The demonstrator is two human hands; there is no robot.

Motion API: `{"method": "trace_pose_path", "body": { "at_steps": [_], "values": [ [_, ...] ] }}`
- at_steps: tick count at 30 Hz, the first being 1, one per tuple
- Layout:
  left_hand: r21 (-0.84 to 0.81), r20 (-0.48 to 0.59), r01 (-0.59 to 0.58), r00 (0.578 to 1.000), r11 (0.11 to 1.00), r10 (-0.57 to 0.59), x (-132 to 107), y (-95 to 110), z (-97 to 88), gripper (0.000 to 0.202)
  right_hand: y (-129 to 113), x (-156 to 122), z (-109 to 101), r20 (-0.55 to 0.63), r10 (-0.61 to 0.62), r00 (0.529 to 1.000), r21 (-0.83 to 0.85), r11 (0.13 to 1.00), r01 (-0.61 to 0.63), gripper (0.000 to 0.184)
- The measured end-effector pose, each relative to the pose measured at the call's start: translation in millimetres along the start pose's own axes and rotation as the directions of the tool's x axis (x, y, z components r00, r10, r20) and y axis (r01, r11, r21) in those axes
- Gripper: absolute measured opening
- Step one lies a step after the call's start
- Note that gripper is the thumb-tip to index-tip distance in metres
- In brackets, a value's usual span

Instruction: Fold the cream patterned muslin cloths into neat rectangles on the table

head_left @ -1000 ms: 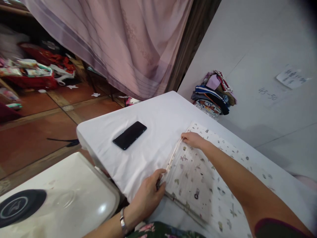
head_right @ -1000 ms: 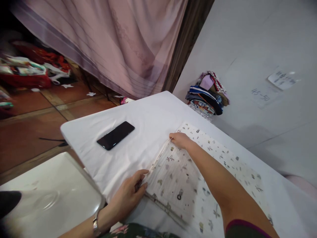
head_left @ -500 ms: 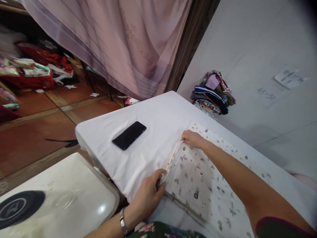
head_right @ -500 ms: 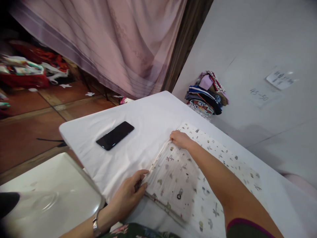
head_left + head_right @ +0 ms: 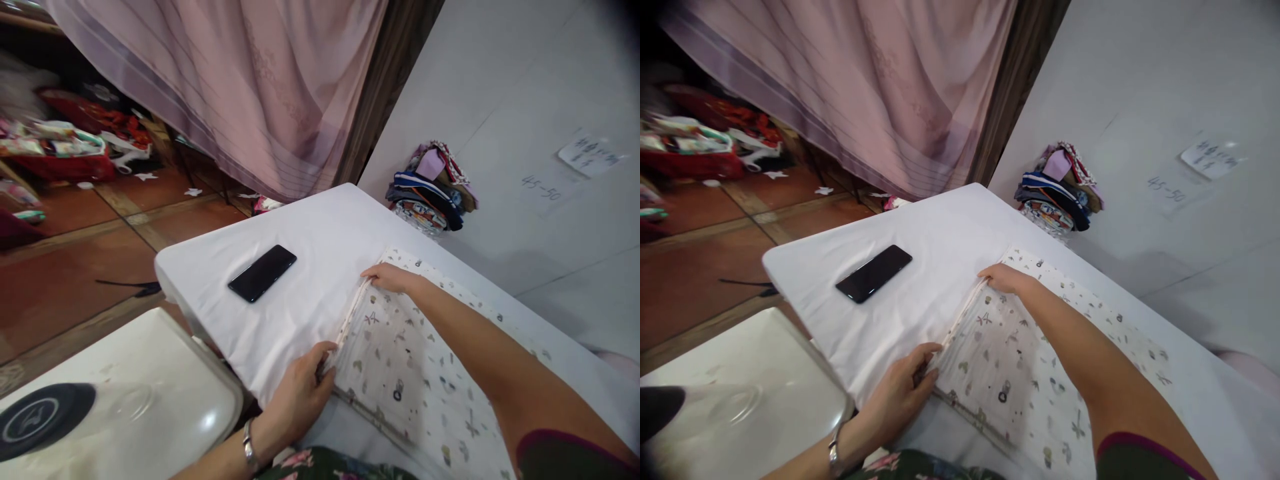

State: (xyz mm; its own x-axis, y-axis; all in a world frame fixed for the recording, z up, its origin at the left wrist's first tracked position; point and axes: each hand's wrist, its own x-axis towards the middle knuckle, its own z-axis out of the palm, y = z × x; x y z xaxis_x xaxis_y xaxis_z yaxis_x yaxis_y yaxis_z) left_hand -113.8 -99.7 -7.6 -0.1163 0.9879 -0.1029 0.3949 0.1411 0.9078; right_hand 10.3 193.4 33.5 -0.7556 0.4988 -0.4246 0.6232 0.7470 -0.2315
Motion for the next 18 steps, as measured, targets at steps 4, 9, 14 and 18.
{"method": "trace_pose_path", "body": {
  "at_steps": [4, 9, 14, 18],
  "values": [
    [-0.003, -0.005, 0.014, 1.0, 1.0, -0.014, 0, -1, 0.4, 0.032, -4, 4, -2, 0.022, -0.026, 0.999, -0.097, 0.995, 0.028, 0.028],
    [-0.012, 0.001, 0.009, 1.0, 1.0, -0.009, 0, 0, 0.1, 0.032, 0, -13, -3, -0.099, -0.071, 0.993, -0.13, 0.99, 0.058, 0.02],
    [-0.005, -0.002, -0.007, 1.0, 1.0, 0.007, -1, -1, 0.2, 0.031, 7, -37, -3, -0.19, -0.113, 0.975, -0.204, 0.976, 0.073, 0.02],
    [-0.008, -0.023, -0.015, 1.0, 1.0, 0.015, -1, -4, 2.1, 0.032, 12, -44, -8, -0.139, -0.094, 0.986, -0.141, 0.987, 0.075, 0.018]
  ]
}}
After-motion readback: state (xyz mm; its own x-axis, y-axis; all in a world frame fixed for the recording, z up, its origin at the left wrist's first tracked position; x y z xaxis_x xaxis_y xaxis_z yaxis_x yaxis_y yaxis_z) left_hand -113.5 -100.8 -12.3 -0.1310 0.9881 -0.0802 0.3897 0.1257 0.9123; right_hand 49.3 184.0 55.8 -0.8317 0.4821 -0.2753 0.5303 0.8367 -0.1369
